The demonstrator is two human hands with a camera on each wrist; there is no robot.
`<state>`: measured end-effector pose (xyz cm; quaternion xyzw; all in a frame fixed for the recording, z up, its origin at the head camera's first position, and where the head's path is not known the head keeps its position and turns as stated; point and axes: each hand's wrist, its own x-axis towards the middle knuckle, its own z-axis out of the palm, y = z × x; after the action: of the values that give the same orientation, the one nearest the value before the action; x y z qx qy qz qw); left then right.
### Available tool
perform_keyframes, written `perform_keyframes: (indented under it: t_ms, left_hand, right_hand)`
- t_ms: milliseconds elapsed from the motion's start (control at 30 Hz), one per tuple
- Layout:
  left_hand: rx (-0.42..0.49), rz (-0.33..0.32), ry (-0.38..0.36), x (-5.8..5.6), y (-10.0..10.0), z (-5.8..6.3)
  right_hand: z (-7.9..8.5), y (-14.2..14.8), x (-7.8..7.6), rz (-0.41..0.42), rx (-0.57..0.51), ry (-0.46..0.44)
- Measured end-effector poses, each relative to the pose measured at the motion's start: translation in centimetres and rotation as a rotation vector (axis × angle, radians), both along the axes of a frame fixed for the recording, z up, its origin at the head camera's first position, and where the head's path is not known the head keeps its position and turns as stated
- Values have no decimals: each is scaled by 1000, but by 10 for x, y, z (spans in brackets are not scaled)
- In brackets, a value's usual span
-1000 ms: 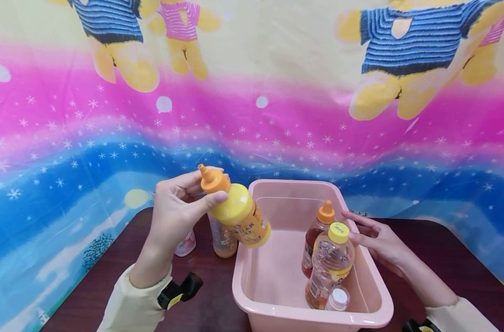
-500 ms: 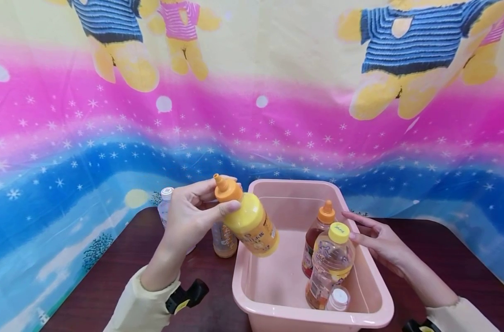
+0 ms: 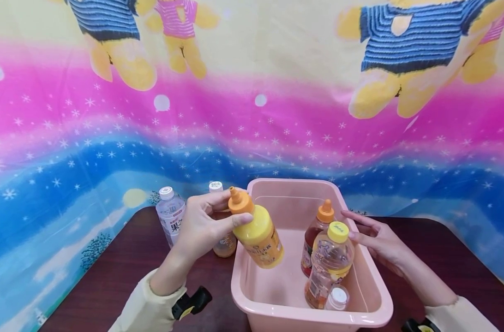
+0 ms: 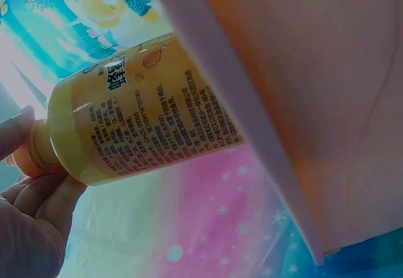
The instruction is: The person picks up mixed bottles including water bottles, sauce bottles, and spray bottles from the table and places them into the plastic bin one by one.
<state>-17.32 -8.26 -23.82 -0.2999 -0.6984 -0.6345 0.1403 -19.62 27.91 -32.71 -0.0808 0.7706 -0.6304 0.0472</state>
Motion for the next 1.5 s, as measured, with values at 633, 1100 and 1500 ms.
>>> perform_keyframes:
  t_ms: [633, 1100, 1500]
  left_hand:
    - [-54, -105, -18, -4, 9, -24]
    - [-76, -184, -68, -5, 12, -37]
    - [-102, -183, -102, -5, 14, -42]
  right_hand:
    - [-1, 1, 1, 6, -8, 7]
    - [-1, -1, 2, 5, -17, -1]
    - [-3, 1, 1, 16, -34, 11]
